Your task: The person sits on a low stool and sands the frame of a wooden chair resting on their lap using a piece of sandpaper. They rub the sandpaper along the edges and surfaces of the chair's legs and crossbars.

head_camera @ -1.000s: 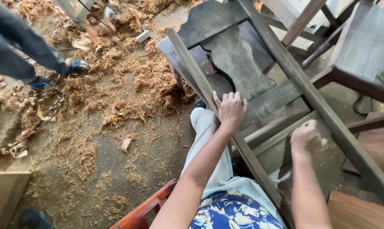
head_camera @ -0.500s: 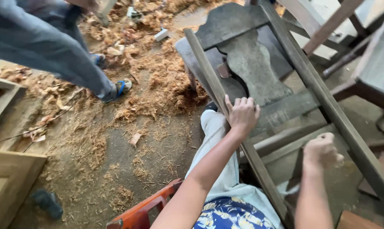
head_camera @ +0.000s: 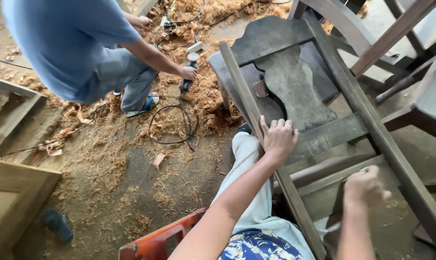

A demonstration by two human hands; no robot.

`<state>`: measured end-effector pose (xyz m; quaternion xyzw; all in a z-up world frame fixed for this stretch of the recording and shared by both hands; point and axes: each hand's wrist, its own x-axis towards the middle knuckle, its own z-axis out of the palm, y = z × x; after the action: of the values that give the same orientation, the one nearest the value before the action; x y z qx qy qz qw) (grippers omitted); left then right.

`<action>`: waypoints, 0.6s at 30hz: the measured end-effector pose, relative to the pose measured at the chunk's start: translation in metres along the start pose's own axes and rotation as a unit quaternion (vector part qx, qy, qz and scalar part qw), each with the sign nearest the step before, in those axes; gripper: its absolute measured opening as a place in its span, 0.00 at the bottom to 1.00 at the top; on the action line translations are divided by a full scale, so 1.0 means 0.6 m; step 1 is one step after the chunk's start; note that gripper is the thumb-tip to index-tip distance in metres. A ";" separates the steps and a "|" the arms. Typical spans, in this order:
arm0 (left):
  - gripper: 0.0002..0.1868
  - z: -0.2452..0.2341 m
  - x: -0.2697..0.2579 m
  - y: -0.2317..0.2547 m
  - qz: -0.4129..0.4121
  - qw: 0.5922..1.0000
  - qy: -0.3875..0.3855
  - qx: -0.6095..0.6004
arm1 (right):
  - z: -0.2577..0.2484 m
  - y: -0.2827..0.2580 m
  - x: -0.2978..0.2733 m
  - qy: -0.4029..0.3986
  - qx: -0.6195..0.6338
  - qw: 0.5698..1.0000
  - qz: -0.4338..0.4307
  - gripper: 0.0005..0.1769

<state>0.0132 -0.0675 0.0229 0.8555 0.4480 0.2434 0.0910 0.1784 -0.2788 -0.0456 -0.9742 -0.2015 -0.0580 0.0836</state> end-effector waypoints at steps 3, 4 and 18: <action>0.14 -0.004 0.003 -0.001 0.001 1.000 0.006 -0.002 | -0.006 0.008 0.024 -0.020 -0.005 0.999 0.024 0.12; 0.14 -0.004 0.001 -0.001 -0.001 1.000 -0.005 -0.002 | 0.000 0.015 0.017 -0.003 0.004 1.000 0.011 0.09; 0.14 0.000 0.003 -0.003 0.002 1.000 -0.004 -0.017 | -0.001 0.004 -0.021 0.036 0.029 0.998 -0.040 0.12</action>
<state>0.0128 -0.0649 0.0230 0.8558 0.4415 0.2476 0.1070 0.1680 -0.2861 -0.0474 -0.9599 -0.2383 -0.0908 0.1166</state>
